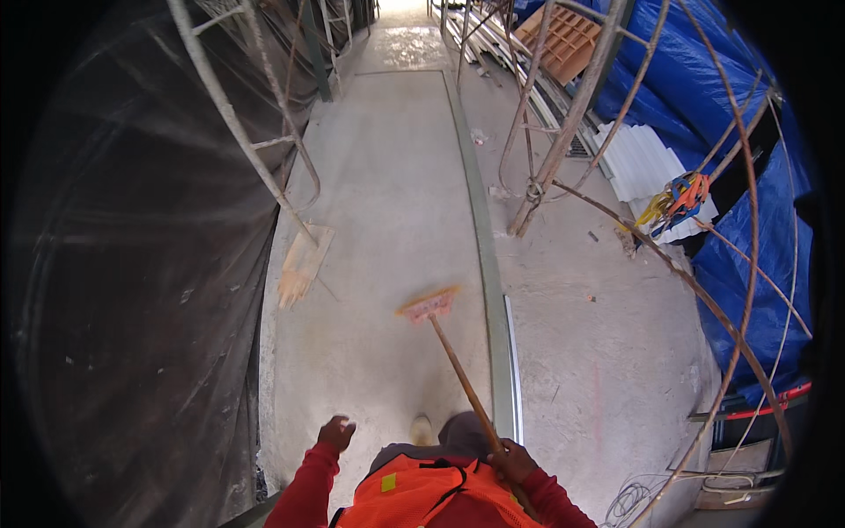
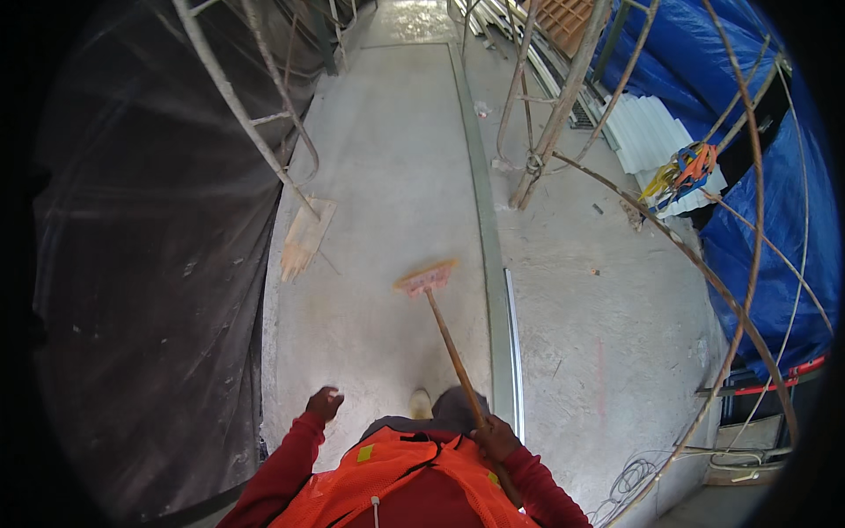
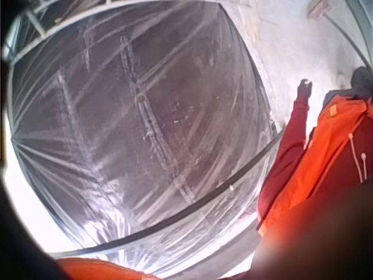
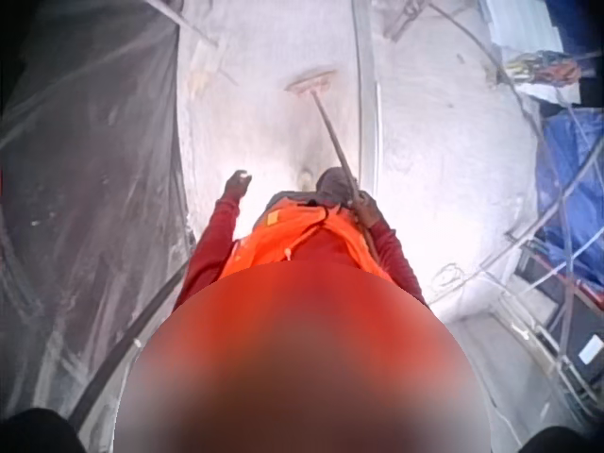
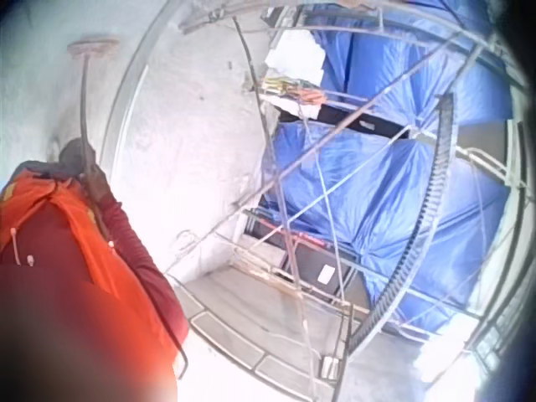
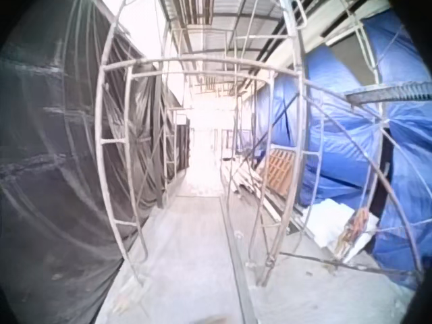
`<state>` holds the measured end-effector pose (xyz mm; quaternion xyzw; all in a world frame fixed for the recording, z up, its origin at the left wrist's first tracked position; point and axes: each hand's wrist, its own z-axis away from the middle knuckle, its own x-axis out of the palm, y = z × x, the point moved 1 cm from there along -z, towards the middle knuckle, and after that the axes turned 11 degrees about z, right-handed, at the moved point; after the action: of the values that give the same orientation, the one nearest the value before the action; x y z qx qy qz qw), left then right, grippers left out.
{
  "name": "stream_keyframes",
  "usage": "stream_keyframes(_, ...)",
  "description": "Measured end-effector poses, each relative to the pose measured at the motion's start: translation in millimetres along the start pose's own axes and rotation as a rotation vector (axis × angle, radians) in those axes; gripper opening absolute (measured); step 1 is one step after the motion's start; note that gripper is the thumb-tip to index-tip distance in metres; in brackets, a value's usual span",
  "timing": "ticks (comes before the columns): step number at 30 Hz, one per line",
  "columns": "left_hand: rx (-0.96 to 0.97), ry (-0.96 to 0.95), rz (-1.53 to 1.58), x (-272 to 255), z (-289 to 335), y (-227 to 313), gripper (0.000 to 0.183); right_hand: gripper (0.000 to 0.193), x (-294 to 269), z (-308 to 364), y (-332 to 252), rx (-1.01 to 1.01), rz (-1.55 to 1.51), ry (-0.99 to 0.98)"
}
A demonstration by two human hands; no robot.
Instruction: The person sweeps a concrete floor and then a set of stairs using a broom. They move from an indoor construction area with scaffolding and cables to an outdoor stairway with yellow and black hazard stripes, sweeping debris toward the street.
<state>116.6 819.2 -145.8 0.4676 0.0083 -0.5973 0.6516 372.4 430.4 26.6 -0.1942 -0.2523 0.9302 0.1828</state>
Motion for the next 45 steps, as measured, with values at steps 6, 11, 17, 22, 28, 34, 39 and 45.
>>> stream_keyframes(6, 0.142, -0.054, 0.171, -18, -182, 163, 0.045, 0.039, -80, -137, -119, 0.016, -0.040, -0.016)
stream_keyframes(11, 0.233, -0.050, -0.010, -23, -308, 211, 0.045, 0.041, -181, -275, -256, -0.080, 0.066, 0.003)
stream_keyframes(17, -0.406, 0.028, 0.085, -71, -363, 220, 0.049, 0.041, -284, -423, -444, -0.031, -0.010, -0.089)
stream_keyframes(22, -0.598, -0.109, -0.013, -86, -465, 253, 0.043, 0.043, -332, -546, -572, -0.113, -0.119, -0.084)
stream_keyframes(28, -0.243, -0.239, 0.180, -153, -723, 341, 0.045, 0.032, -387, -682, -712, 0.085, -0.155, -0.046)
stream_keyframes(34, -0.063, 0.243, 0.121, -357, -1010, 535, 0.030, 0.036, -453, -770, -844, 0.034, -0.230, -0.060)
stream_keyframes(39, 0.070, 0.294, 0.099, -485, -1199, 683, 0.040, 0.034, -507, -884, -934, -0.105, -0.261, -0.048)
stream_keyframes(45, 0.089, 0.224, -0.111, -484, -1331, 765, 0.040, 0.028, -585, -1107, -1044, -0.007, -0.145, 0.028)
